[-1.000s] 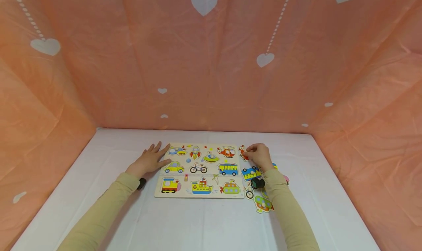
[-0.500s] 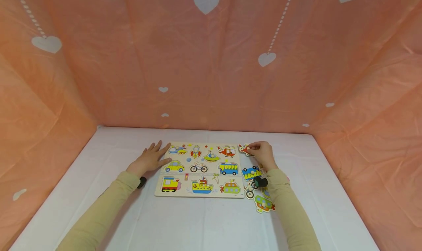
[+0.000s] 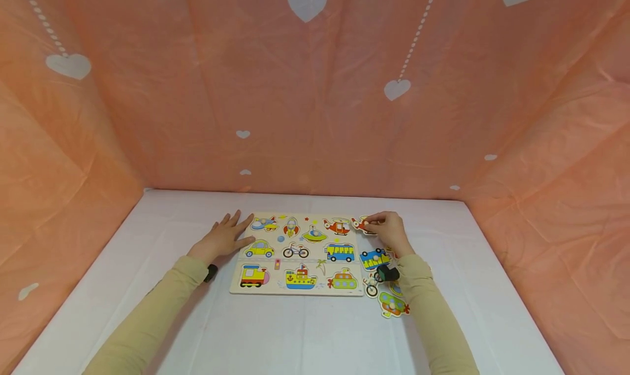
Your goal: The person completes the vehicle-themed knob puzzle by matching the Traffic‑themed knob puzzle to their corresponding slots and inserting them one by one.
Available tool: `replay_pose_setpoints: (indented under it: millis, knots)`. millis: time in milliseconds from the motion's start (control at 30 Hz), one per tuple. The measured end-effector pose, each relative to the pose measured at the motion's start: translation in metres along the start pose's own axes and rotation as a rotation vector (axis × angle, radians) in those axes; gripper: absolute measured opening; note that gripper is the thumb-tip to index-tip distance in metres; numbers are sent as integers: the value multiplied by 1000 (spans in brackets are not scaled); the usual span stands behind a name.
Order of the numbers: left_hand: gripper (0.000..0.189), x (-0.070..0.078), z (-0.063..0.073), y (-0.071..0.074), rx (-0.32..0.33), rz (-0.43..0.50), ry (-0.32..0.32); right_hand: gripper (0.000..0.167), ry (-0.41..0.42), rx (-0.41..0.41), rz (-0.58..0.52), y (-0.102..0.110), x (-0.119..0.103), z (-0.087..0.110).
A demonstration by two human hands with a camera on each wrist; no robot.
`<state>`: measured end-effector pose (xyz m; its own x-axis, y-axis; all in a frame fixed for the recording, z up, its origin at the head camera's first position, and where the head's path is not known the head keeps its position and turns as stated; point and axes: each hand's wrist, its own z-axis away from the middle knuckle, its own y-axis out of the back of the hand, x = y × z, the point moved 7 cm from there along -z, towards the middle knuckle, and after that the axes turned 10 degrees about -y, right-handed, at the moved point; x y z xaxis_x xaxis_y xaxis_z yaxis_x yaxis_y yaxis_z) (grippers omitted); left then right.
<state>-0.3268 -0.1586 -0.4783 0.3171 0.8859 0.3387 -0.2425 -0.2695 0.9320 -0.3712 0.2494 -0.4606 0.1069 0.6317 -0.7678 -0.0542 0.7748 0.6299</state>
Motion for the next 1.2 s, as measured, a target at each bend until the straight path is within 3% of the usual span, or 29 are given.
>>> replay_pose_setpoints:
  millis: [700,1200]
  knots:
    - [74,-1,1,0,4,4,-2,17,102,-86,-17,-40,-41,1]
    - [73,-1,1,0,5,2,-1,16,67,-113,-25,-58,-53,-4]
